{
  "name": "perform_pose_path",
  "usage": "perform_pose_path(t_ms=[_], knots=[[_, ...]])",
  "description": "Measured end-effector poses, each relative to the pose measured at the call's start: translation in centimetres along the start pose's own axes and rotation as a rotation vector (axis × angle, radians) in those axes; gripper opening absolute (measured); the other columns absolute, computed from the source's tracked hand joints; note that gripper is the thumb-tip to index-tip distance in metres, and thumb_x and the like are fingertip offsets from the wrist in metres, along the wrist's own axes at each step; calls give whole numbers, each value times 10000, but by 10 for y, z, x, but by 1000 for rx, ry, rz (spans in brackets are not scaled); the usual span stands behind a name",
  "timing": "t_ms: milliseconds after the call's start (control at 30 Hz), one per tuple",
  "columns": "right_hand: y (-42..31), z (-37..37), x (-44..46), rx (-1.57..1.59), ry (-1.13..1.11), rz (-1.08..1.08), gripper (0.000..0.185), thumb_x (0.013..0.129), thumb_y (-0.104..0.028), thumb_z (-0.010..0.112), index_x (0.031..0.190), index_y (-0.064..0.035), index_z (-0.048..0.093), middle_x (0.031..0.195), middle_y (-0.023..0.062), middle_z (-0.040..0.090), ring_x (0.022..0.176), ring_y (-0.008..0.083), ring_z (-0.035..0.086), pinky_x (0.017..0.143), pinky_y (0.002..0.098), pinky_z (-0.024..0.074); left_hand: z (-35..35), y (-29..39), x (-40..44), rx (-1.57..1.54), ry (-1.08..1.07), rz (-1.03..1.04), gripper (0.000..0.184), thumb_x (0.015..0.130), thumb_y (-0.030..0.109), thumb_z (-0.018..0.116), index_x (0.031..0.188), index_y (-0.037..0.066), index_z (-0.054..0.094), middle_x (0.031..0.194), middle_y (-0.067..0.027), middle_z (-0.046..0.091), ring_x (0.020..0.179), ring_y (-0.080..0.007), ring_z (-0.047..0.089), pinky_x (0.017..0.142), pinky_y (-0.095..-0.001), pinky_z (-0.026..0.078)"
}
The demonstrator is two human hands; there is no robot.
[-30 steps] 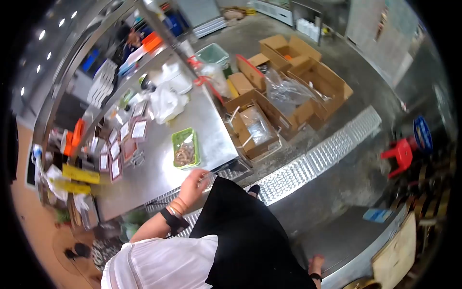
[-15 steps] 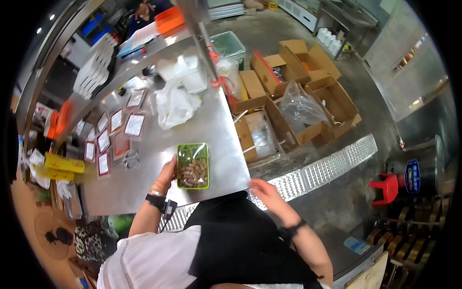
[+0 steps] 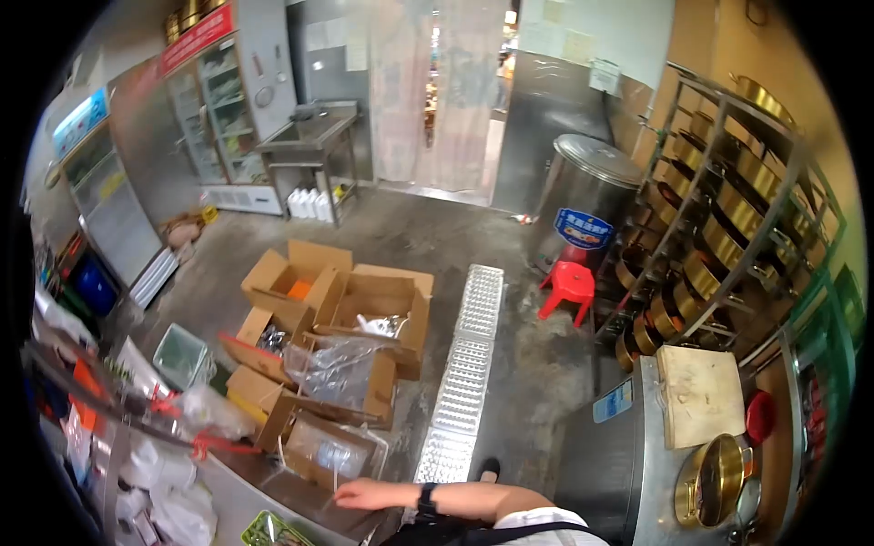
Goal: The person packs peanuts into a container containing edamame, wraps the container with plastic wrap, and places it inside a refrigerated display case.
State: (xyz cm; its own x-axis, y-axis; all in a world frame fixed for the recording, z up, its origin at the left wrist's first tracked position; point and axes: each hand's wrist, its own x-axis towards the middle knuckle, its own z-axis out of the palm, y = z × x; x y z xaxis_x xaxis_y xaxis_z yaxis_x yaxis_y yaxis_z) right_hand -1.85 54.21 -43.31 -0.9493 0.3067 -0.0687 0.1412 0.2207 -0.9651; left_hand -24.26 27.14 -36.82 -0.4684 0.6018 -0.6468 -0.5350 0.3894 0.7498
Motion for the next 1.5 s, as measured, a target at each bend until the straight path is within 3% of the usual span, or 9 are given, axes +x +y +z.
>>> perform_pose_path(t_ms=[67,267,567,733,800,867,933,1000,1500], knots=[[41,-56,-28,431,112,224,437,1000,-402,502,1264,-61,572,1153,54,655,1012,169,619,870,316,498,48,22,29,145,-39,101,661,992,588,341,1409,82,423,1139,-100,654,939,-189,677,707,-361,591],[9,-276,-127,841,421,168,597,1005,-552,366,1420,-128,434,1383,53,515,1246,171,494,981,343,429,330,109,96,546,-600,43,480,978,349,507,1361,60,486,1257,-102,580,1089,-206,581,873,-351,506],[33,-483,-199,525,412,7,546,1040,-442,358,1426,-58,397,1425,80,444,1353,183,371,1127,332,275,671,117,205,634,-1218,-296,404,1008,244,525,1368,64,490,1199,-34,621,1040,-119,610,835,-283,525],[87,-613,-159,499,381,7,483,1053,-368,349,1380,-32,466,1412,68,478,1342,170,392,1132,327,270,785,171,236,432,-989,-364,473,986,249,564,1411,76,451,1263,-52,592,1095,-154,593,876,-314,523],[125,-674,-133,447,344,-39,486,1056,-366,328,1404,-51,455,1427,68,474,1351,174,389,1136,336,267,804,177,296,785,-1296,570,492,981,236,549,1427,63,433,1275,-66,593,1107,-216,602,914,-357,510],[146,-750,-102,460,303,-27,495,1056,-378,321,1402,-54,459,1422,83,479,1352,180,389,1130,330,278,854,206,339,1300,-1001,620,568,949,229,571,1465,76,389,1345,-105,557,1184,-277,569,1017,-398,445],[144,-831,-74,522,323,54,487,1058,-384,308,1320,-41,531,1347,81,535,1295,182,444,1104,324,309,925,244,408,768,-961,-111,538,1034,428,408,1347,-1,494,1221,-80,615,1050,-149,608,918,-293,495],[141,-901,-49,604,282,120,489,1059,-385,301,1267,-31,566,1301,75,563,1259,183,473,1091,322,322,964,273,478,796,-1135,-196,516,1048,384,382,1399,11,443,1229,-56,585,1131,-118,515,1001,-275,406],[251,-1419,103,316,345,18,565,1028,-514,330,1188,-50,609,1163,74,616,1065,191,560,982,319,412,1369,502,754,846,-1122,27,561,1041,403,402,1425,-6,405,1285,-45,567,1150,-113,510,999,-263,405]])
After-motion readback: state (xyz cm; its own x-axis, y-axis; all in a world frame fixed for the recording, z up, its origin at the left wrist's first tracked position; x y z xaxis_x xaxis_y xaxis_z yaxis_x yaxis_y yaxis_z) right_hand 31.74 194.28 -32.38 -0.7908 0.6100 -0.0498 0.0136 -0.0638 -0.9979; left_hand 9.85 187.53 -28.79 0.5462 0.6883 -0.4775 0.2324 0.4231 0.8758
